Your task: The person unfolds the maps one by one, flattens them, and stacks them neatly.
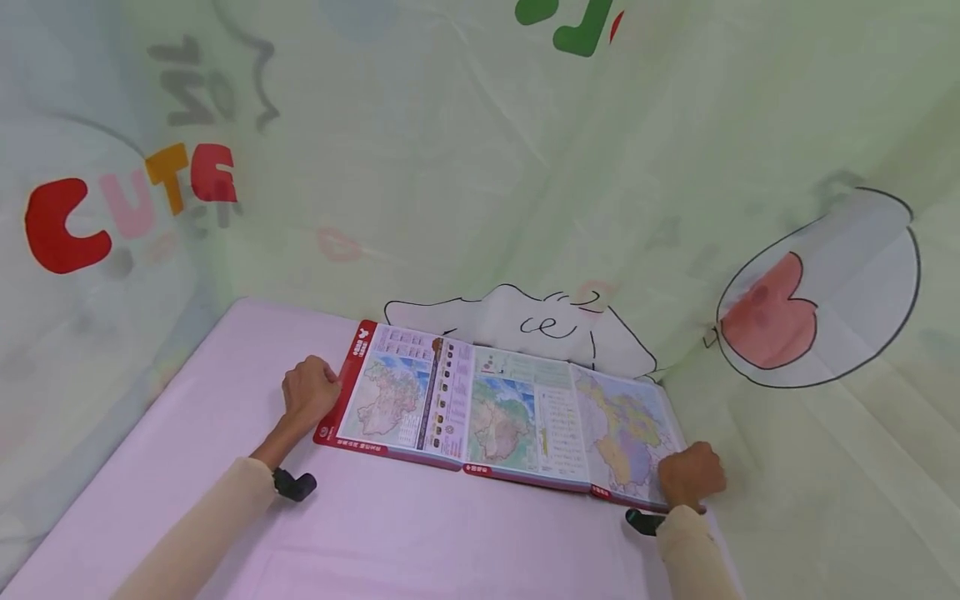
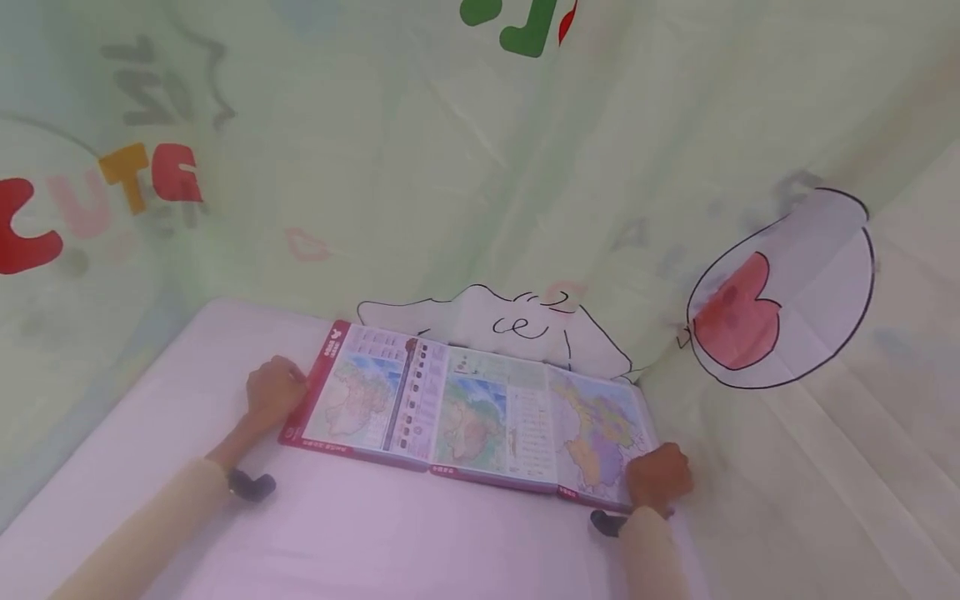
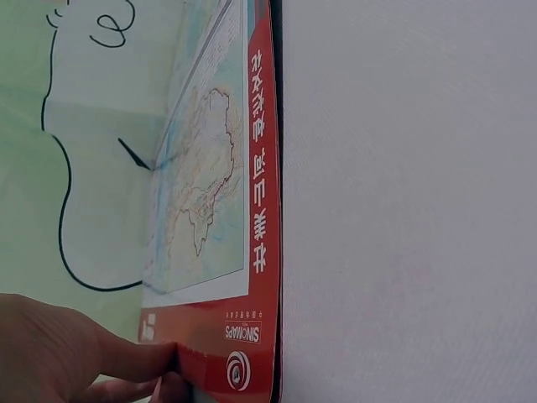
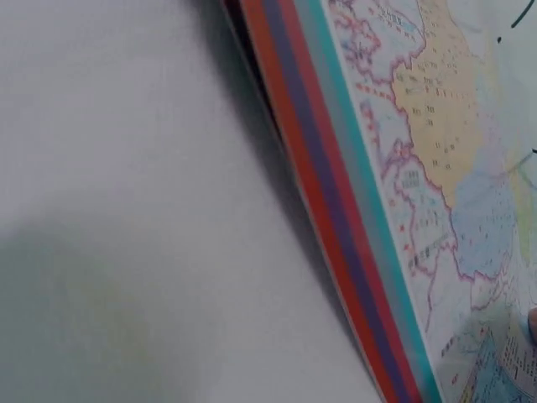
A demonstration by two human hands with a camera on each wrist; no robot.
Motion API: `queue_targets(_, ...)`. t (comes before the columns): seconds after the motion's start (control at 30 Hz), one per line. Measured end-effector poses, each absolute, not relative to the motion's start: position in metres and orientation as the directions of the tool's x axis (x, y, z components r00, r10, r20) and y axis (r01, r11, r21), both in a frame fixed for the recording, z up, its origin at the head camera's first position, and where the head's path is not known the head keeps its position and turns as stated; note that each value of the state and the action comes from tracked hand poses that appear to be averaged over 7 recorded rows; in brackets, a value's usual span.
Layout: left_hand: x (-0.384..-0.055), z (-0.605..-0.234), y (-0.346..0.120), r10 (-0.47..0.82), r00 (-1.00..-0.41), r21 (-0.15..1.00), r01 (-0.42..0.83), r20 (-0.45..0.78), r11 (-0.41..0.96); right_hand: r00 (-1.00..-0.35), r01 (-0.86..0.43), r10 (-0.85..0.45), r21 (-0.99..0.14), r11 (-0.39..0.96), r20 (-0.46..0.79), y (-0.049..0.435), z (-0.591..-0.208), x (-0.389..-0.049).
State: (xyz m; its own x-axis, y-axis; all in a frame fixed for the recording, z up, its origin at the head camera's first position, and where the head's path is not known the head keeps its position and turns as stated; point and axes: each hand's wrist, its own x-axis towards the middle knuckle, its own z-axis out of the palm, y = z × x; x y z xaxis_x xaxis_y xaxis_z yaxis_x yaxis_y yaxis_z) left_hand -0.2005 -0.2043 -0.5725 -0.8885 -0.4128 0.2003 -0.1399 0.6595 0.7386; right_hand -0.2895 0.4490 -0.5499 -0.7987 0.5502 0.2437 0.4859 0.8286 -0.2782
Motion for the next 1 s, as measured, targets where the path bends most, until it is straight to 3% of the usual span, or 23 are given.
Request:
queue_targets(0.67, -0.188, -0.58, -0.216, -0.4, -0.888, 0.728, -0.117, 0.229, 0.675, -0.756, 0.495, 0.592, -0.349, 0.796, 0.278, 0.449, -0.581, -0.294)
queue_targets(1.0, -0.176, -0.579, -0.223, -0.424, -0.887, 0.728, -0.167, 0.184, 0.665, -0.743, 0.532, 0.586, -0.247, 0.81, 0.322, 0.424, -0.574, -0.303)
